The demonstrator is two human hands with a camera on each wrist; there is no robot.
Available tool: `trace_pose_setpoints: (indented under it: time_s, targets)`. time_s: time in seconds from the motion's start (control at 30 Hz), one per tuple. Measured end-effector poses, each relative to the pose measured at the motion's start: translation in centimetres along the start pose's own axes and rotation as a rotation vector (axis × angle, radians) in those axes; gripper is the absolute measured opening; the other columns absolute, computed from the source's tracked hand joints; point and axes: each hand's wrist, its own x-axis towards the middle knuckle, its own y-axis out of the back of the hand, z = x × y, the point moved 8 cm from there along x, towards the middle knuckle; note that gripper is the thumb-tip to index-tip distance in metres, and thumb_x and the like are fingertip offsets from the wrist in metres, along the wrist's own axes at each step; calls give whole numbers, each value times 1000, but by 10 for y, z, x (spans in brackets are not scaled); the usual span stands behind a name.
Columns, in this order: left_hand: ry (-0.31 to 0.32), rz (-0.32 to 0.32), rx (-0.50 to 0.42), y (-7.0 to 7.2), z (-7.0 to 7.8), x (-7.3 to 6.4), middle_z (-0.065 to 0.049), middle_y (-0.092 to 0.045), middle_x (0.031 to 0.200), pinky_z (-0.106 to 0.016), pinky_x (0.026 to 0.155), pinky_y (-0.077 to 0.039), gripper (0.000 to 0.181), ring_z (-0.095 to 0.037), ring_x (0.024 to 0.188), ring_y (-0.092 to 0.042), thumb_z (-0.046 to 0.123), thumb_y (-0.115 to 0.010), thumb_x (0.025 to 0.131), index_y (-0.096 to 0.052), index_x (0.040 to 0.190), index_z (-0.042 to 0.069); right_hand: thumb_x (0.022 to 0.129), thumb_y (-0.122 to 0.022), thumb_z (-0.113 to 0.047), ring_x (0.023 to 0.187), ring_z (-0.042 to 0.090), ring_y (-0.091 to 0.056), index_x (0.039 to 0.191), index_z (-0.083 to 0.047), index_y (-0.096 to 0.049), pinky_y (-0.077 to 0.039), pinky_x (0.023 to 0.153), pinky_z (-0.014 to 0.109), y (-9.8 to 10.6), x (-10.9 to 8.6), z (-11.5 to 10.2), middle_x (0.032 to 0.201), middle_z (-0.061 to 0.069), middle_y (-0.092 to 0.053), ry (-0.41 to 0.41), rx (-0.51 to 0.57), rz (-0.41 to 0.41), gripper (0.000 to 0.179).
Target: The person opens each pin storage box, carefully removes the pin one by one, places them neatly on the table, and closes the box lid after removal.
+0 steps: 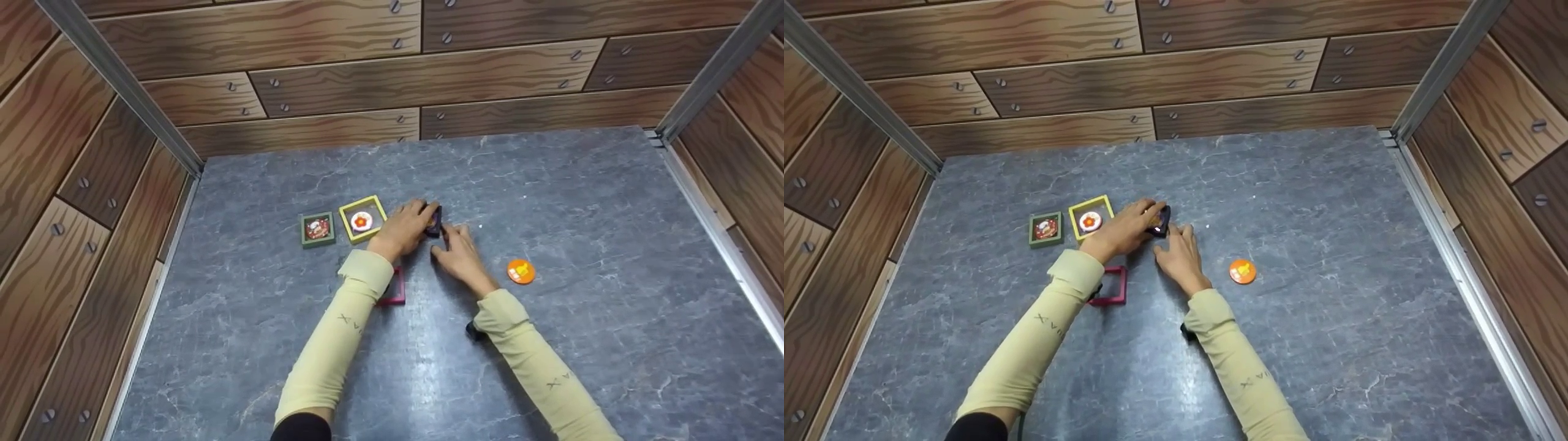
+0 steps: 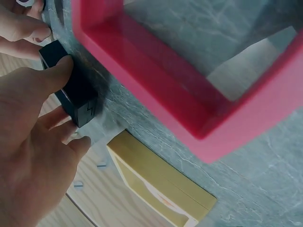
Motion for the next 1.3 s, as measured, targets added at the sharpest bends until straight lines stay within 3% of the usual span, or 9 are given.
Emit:
trace_pose_setpoints:
  time_s: [0.33,0.57,0.7,0.8,0.93,1.0,1.07,1.3]
  targets:
    - [-28,-26,-47,1,3,-15,-22,-52,147,-44,119,-50,70,-36,138,-55,8,-67,102,-35,164,12,95,-61,-5,114,36,-58,139,9,-61,-50,104,49,3,-6,3,128,25,-58,35,71,35,46]
    - [-42,-50,-95,1,6,-28,-22,-49,151,-44,120,-49,75,-36,144,-50,13,-69,102,-30,166,13,103,-58,-9,112,35,-66,136,5,-64,-55,97,42,6,-11,9,130,25,-65,-17,140,32,37]
    - [-61,-16,-100,5,9,-35,-20,-53,145,-43,114,-53,72,-34,136,-55,15,-69,102,-33,164,11,107,-57,-11,118,41,-69,130,7,-66,-57,105,47,8,-13,10,131,29,-68,-3,226,52,31]
    - [-84,-4,-104,7,13,-42,-20,-54,141,-43,111,-55,70,-33,130,-58,16,-68,103,-34,163,11,107,-58,-10,117,34,-71,120,7,-69,-56,106,37,12,-15,11,129,26,-71,10,275,81,23]
    - [-116,11,-154,8,17,-51,-20,-54,141,-43,111,-55,69,-32,127,-60,16,-69,102,-36,162,9,105,-61,-8,82,13,-66,113,6,-69,-50,73,18,13,-18,15,109,19,-76,-7,353,89,18]
    - [-136,36,-180,9,18,-55,-20,-55,140,-43,112,-55,68,-32,126,-61,15,-70,101,-37,161,8,104,-62,-8,68,7,-58,114,6,-68,-44,58,16,13,-20,17,99,15,-78,-25,395,76,18]
    - [-146,44,-203,9,18,-58,-20,-55,141,-42,113,-54,68,-31,126,-61,15,-70,101,-37,161,7,104,-63,-9,61,6,-55,116,7,-67,-40,51,17,13,-23,18,95,13,-79,-41,429,57,20]
    - [-139,56,-234,6,18,-68,-16,-55,143,-41,112,-56,73,-28,125,-63,23,-71,101,-34,163,12,104,-65,-10,75,6,-67,120,9,-66,-55,66,19,13,-29,21,100,8,-82,-72,503,26,24]
